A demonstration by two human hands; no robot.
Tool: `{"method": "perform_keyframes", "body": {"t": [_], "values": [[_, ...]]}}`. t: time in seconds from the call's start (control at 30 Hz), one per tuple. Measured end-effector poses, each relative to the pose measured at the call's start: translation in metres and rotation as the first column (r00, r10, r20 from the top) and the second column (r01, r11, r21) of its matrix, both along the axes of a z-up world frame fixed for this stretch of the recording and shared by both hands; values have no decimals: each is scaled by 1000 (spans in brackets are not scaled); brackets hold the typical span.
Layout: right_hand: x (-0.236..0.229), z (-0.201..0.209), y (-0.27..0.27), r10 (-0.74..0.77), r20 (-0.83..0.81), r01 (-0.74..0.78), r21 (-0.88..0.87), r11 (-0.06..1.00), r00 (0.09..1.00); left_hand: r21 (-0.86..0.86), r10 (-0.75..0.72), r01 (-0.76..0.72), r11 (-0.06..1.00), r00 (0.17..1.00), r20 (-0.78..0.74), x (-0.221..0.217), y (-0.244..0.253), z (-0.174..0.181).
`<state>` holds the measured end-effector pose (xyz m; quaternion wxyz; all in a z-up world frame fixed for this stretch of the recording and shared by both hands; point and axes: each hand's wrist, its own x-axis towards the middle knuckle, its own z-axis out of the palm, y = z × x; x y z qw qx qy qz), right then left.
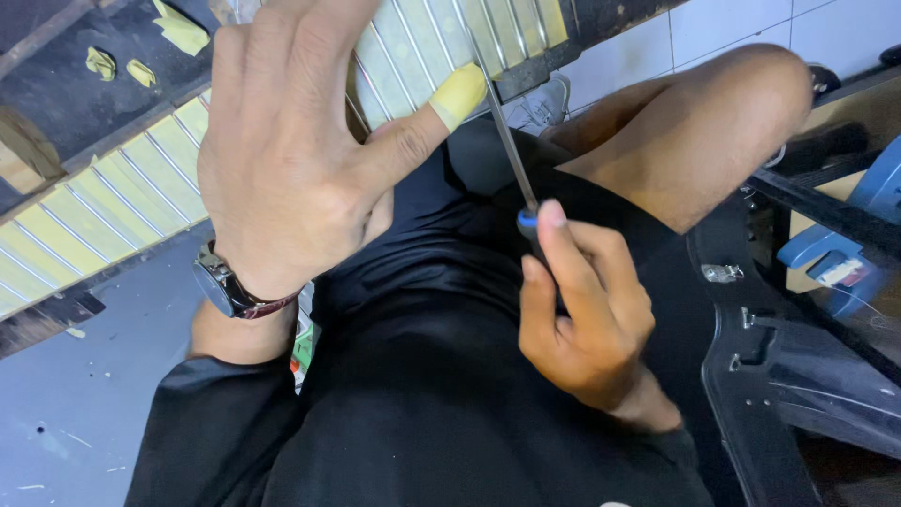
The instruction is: The person uses a screwdriver to scrape the surface of a guitar fretboard clamped in a vise. They hold the neck with their left hand and repeatedly scrape along the frets with the screwdriver in their right hand.
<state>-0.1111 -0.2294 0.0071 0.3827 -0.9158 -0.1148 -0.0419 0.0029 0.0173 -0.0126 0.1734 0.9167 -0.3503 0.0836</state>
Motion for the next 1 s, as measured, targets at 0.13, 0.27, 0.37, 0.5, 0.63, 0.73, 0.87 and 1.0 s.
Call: {"method": "perform_keyframes", "body": {"t": [0.13, 0.27, 0.37, 0.5, 0.63, 0.73, 0.87, 1.0], "values": [[36, 7, 14, 14, -16, -14, 0, 1000, 1000, -64, -17, 17, 998, 1000, 2, 3, -7, 11], [33, 13, 8, -29, -157, 60, 201, 978, 987, -58, -36, 38, 998, 999, 30, 4, -1, 5], [21, 7, 3, -93, -203, 140, 229, 963, 975, -64, -56, 61, 996, 996, 66, 6, 0, 2], [6, 2, -3, -27, -144, 58, 213, 975, 989, -56, -77, 82, 995, 992, 101, 7, -3, 5], [-16, -10, -13, -21, -45, 27, 128, 991, 999, -115, 138, -166, 979, 967, -213, 2, -13, 14], [6, 10, -3, 24, -37, -24, -3, 1000, 999, -119, 138, -172, 978, 958, -250, 2, -12, 14], [48, 14, 19, 63, 47, -61, -46, 997, 997, -124, -58, 60, 990, 998, 20, 6, -8, 8], [32, 14, 7, 36, -31, -36, 18, 999, 999, -131, 123, -146, 981, 978, -168, 2, -14, 16]]}}
